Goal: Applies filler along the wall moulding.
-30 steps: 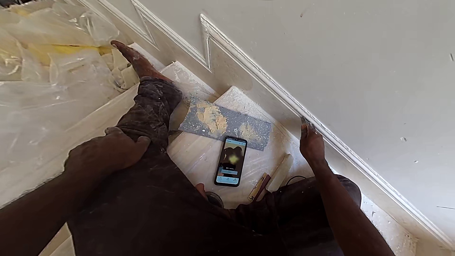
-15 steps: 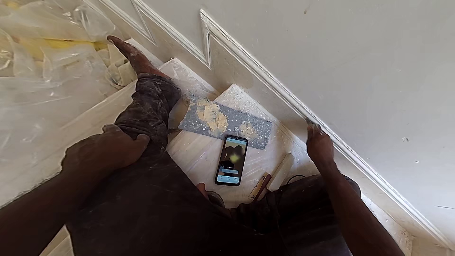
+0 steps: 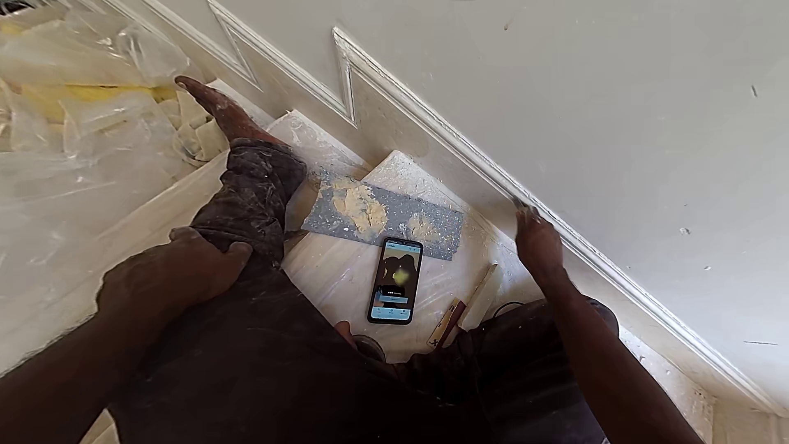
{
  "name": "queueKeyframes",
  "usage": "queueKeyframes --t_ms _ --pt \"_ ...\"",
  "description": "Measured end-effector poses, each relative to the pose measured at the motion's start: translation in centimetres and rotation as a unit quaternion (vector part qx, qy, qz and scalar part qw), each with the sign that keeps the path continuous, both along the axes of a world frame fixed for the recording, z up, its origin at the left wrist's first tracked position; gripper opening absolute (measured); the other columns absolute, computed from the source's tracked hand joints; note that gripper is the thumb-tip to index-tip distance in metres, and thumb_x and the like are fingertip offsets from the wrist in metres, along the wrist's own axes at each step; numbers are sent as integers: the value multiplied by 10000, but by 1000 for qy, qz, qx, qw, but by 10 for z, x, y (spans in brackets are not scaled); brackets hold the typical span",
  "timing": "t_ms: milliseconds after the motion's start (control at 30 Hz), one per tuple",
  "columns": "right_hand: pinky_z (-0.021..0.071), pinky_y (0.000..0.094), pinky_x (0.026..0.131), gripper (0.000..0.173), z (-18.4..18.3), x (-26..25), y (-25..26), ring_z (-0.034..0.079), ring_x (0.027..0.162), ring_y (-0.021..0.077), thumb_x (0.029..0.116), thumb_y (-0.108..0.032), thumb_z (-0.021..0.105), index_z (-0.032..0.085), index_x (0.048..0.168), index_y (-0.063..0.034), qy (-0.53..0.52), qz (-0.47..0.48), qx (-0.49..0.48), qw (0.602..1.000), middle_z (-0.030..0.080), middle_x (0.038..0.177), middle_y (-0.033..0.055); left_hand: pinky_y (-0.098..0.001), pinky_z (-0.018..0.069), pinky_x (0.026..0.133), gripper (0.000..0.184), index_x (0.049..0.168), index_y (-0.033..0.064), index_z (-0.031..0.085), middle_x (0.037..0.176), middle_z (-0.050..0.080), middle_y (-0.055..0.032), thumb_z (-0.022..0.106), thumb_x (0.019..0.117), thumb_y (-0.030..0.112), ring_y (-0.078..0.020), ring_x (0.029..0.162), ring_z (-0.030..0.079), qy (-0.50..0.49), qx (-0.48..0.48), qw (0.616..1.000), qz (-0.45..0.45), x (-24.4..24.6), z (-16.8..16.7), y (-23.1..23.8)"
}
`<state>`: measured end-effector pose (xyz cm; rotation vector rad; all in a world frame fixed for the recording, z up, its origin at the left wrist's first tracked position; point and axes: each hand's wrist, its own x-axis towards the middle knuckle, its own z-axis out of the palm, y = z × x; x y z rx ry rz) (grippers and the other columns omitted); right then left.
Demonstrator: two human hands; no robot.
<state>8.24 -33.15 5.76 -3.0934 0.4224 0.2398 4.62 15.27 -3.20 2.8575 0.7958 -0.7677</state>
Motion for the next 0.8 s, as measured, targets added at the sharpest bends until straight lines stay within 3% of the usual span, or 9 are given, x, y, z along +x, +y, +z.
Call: queueKeyframes --t_ms 167,233,333,500,567,667,800 --pt "550 630 814 450 -6 -43 -49 704 996 460 1135 -340 348 623 1248 -2 -16 -45 -34 998 703 1083 261 -735 491 835 843 1368 -125 405 1136 620 -411 361 1003 633 -580 1110 630 -9 7 1000 -4 7 -5 -6" --pt "550 624 834 460 -8 -36 -36 704 1016 453 1136 -333 334 631 1257 -3 -9 -51 -21 998 703 1119 259 -714 499 847 869 1411 -135 364 1143 628 -397 353 1000 631 -554 1114 641 1 24 1000 -8 12 -10 -7" --pt "523 608 950 490 -5 -4 7 667 1167 424 1136 -328 313 630 1356 -27 3 -22 17 1000 660 1332 227 -703 495 873 883 1457 -122 344 1163 637 -385 330 1005 637 -540 1136 639 9 32 999 -10 13 -11 -5" --pt "561 573 864 443 4 39 64 693 1103 389 1132 -325 308 598 1321 -50 15 1 53 998 695 1198 206 -700 468 955 894 1469 -83 402 1247 632 -363 300 1022 684 -521 1219 609 10 10 1000 1 6 1 -2" --pt "555 590 874 472 3 29 49 687 1109 411 1136 -336 302 589 1372 -45 16 11 46 999 685 1232 227 -709 463 965 903 1474 -92 394 1254 623 -379 322 1022 686 -534 1221 604 6 0 1000 3 5 0 1" --pt "545 631 882 471 2 -10 -6 688 1102 438 1133 -333 329 620 1351 -33 -7 6 7 1000 683 1251 244 -719 452 964 905 1473 -85 407 1262 618 -382 278 1025 691 -538 1234 594 14 -1 1000 -9 3 1 0" --pt "542 648 825 469 -5 -63 -73 698 1021 466 1132 -359 351 637 1233 -2 -21 -61 -23 998 703 1106 266 -724 462 926 878 1450 -104 395 1211 620 -403 284 1032 661 -560 1199 602 21 8 1000 -19 8 -1 -1"
